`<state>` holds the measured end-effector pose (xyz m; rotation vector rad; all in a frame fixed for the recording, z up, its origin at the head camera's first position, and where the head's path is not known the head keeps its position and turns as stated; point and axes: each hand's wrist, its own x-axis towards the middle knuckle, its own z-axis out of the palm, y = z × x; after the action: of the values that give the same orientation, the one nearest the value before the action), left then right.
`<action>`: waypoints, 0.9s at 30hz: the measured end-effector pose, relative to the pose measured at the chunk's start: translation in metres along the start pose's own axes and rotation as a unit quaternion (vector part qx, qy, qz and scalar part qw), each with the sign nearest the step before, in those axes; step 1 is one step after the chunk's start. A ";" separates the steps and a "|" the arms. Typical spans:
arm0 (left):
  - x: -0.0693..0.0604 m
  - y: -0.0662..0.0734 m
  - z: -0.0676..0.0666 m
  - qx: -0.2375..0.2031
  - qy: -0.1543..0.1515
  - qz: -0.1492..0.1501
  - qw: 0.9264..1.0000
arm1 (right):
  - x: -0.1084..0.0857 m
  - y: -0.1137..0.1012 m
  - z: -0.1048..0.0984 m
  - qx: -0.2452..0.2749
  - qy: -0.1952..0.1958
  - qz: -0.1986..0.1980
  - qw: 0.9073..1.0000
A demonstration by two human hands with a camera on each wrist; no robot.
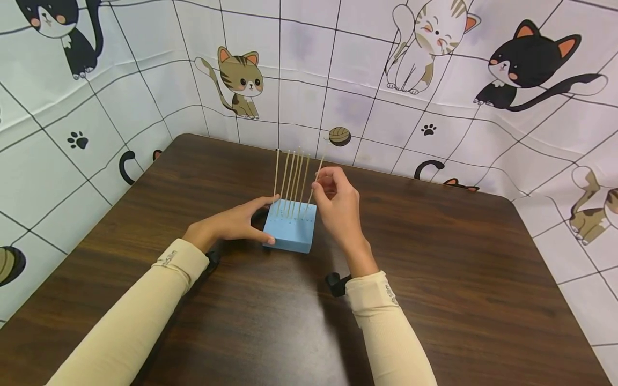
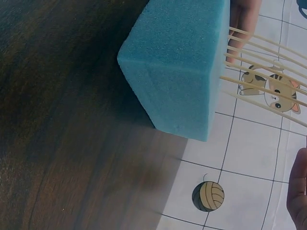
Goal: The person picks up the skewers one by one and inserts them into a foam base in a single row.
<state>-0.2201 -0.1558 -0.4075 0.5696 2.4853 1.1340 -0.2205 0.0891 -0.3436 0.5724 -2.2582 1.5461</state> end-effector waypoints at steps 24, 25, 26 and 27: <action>0.001 0.001 0.000 0.004 0.000 0.001 1.000 | 0.001 0.001 -0.001 -0.005 -0.003 -0.011 1.000; 0.000 0.001 0.000 0.004 0.000 0.001 1.000 | 0.001 0.000 -0.001 -0.007 -0.004 -0.010 1.000; 0.000 0.001 0.000 0.004 0.000 0.000 1.000 | 0.001 0.000 -0.001 -0.010 -0.004 -0.009 1.000; 0.000 0.001 0.000 0.005 0.000 -0.001 1.000 | 0.000 0.000 -0.001 -0.012 -0.005 -0.010 1.000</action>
<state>-0.2203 -0.1553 -0.4070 0.5685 2.4916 1.1222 -0.2208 0.0896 -0.3431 0.5960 -2.2691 1.5076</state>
